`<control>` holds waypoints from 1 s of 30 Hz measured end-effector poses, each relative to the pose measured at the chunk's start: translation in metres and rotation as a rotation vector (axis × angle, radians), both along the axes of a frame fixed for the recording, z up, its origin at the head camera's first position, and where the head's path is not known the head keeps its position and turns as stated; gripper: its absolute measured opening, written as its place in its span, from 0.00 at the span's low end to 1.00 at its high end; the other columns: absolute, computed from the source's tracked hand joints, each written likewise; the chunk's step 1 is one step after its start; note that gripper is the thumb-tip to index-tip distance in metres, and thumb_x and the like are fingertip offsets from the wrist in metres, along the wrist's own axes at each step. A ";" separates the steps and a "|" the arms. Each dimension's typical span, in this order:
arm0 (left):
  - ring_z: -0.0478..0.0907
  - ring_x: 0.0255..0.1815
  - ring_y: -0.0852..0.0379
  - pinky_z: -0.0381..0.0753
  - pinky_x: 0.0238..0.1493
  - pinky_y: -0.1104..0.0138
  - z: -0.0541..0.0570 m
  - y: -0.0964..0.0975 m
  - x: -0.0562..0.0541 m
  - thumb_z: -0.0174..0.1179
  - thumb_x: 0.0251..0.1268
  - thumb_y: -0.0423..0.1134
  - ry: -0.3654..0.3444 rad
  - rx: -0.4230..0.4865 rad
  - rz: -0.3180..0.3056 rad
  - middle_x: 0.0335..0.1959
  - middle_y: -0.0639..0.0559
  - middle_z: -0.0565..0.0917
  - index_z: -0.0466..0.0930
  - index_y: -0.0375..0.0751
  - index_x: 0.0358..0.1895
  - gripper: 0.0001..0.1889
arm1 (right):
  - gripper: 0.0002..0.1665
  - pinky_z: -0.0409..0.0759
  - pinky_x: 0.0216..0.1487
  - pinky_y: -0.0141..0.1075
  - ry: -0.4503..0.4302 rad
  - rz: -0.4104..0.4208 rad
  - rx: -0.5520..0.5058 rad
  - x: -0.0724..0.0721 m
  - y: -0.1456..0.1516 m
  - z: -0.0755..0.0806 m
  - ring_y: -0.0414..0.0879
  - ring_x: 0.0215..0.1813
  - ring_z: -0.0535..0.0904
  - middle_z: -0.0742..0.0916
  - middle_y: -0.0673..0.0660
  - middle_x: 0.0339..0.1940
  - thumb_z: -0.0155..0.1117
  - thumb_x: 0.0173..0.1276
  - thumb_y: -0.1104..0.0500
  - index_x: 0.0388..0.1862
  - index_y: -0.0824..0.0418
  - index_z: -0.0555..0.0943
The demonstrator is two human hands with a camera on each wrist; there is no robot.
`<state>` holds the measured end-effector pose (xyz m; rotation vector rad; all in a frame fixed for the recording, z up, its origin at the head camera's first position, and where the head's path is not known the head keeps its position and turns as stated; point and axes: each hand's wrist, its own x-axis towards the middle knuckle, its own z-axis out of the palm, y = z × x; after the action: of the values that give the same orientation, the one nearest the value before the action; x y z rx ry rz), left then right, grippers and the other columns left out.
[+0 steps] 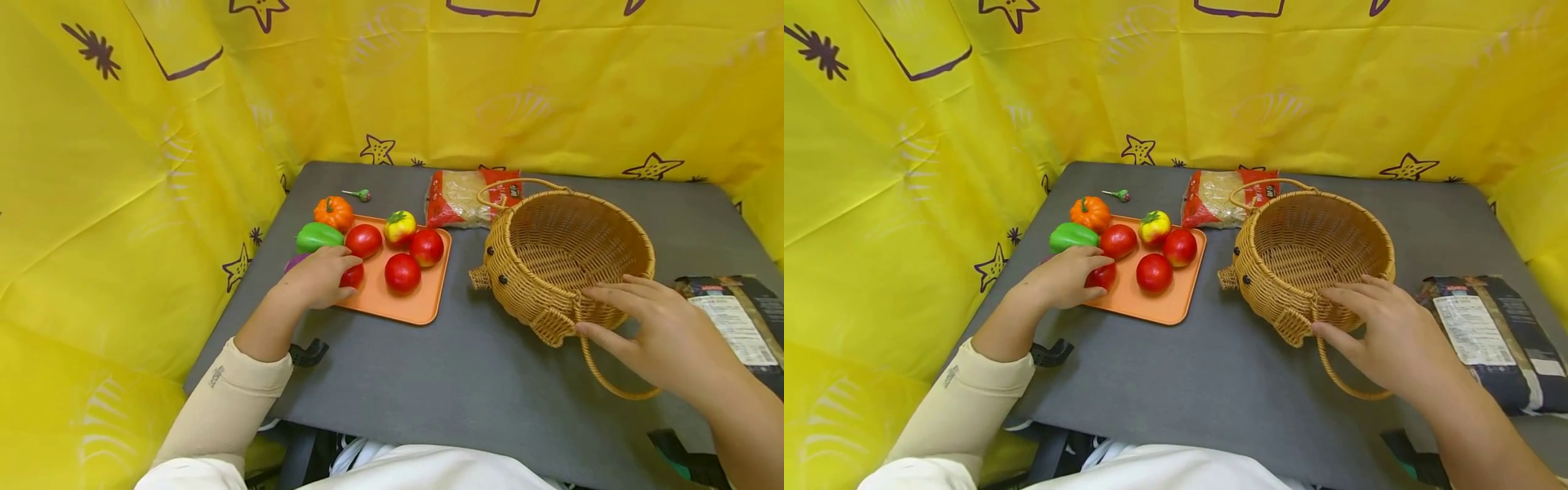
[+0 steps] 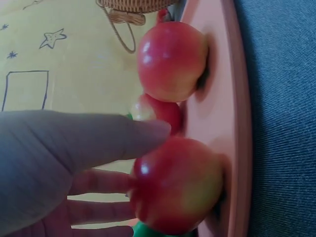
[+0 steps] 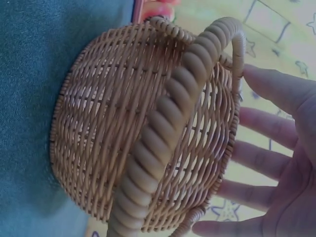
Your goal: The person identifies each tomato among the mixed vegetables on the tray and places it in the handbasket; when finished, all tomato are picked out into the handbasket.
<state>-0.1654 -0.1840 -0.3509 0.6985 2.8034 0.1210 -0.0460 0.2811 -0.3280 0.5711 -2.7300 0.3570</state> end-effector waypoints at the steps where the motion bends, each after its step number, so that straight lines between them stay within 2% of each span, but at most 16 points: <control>1: 0.71 0.68 0.34 0.68 0.73 0.46 -0.001 0.000 0.000 0.68 0.65 0.43 0.008 0.000 -0.011 0.66 0.35 0.76 0.77 0.37 0.68 0.28 | 0.34 0.78 0.47 0.68 0.022 0.013 -0.004 0.000 0.000 0.000 0.70 0.56 0.80 0.89 0.66 0.50 0.85 0.45 0.46 0.52 0.56 0.89; 4: 0.72 0.67 0.35 0.68 0.73 0.46 -0.003 -0.001 -0.001 0.68 0.65 0.38 0.018 0.008 -0.020 0.64 0.36 0.77 0.79 0.37 0.65 0.25 | 0.34 0.81 0.41 0.64 0.063 0.057 -0.018 0.000 -0.001 -0.002 0.65 0.51 0.83 0.90 0.63 0.48 0.86 0.43 0.47 0.51 0.56 0.89; 10: 0.73 0.65 0.36 0.69 0.72 0.46 -0.006 -0.006 -0.002 0.69 0.63 0.35 0.015 0.055 -0.005 0.62 0.36 0.78 0.81 0.37 0.63 0.24 | 0.33 0.82 0.37 0.58 0.091 0.110 -0.035 -0.002 -0.001 -0.002 0.57 0.44 0.85 0.89 0.58 0.45 0.86 0.43 0.48 0.50 0.56 0.89; 15: 0.72 0.65 0.36 0.69 0.71 0.46 -0.007 -0.008 -0.003 0.70 0.63 0.36 0.016 0.086 0.002 0.61 0.37 0.78 0.82 0.38 0.63 0.24 | 0.33 0.83 0.32 0.60 0.093 0.094 -0.031 -0.003 -0.001 -0.003 0.62 0.46 0.84 0.89 0.61 0.46 0.87 0.42 0.48 0.50 0.56 0.89; 18: 0.71 0.66 0.37 0.70 0.71 0.46 -0.007 -0.008 -0.002 0.70 0.63 0.37 0.005 0.099 0.019 0.62 0.38 0.78 0.81 0.38 0.64 0.25 | 0.32 0.83 0.30 0.60 0.100 0.088 -0.038 -0.004 0.000 -0.004 0.64 0.47 0.84 0.89 0.63 0.46 0.84 0.48 0.42 0.49 0.56 0.90; 20: 0.70 0.66 0.37 0.70 0.71 0.46 -0.007 -0.009 -0.001 0.70 0.63 0.37 0.004 0.116 0.022 0.63 0.38 0.77 0.80 0.38 0.65 0.25 | 0.32 0.82 0.27 0.58 0.098 0.079 -0.039 -0.004 0.000 -0.004 0.64 0.46 0.84 0.88 0.63 0.46 0.84 0.48 0.41 0.49 0.56 0.90; 22: 0.70 0.66 0.38 0.71 0.70 0.46 -0.007 -0.010 0.001 0.70 0.63 0.36 0.006 0.138 0.023 0.63 0.39 0.76 0.80 0.38 0.65 0.26 | 0.31 0.81 0.23 0.54 0.098 0.073 -0.036 -0.003 0.001 -0.004 0.62 0.43 0.85 0.88 0.62 0.45 0.84 0.47 0.42 0.49 0.56 0.90; 25: 0.70 0.66 0.38 0.71 0.70 0.46 -0.005 -0.013 0.003 0.70 0.64 0.36 0.023 0.178 0.015 0.65 0.38 0.75 0.79 0.38 0.66 0.27 | 0.31 0.80 0.19 0.49 0.090 0.060 -0.022 0.000 0.000 -0.004 0.60 0.40 0.85 0.88 0.61 0.44 0.86 0.42 0.50 0.48 0.56 0.90; 27: 0.71 0.66 0.38 0.71 0.70 0.47 -0.002 -0.015 0.005 0.69 0.64 0.37 0.037 0.207 0.010 0.65 0.37 0.74 0.78 0.37 0.67 0.27 | 0.31 0.79 0.19 0.49 0.096 0.062 -0.021 0.001 0.000 -0.003 0.58 0.38 0.85 0.88 0.60 0.43 0.86 0.42 0.51 0.48 0.56 0.90; 30: 0.74 0.64 0.40 0.75 0.67 0.49 0.005 -0.018 0.006 0.69 0.65 0.37 0.074 0.250 -0.001 0.66 0.36 0.73 0.77 0.36 0.68 0.28 | 0.30 0.82 0.27 0.53 0.100 0.075 -0.030 -0.001 -0.002 -0.002 0.58 0.40 0.85 0.89 0.59 0.42 0.86 0.42 0.51 0.47 0.57 0.90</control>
<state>-0.1596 -0.2023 -0.3461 0.7734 2.8876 0.4613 -0.0473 0.2787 -0.3304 0.6667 -2.6086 0.3773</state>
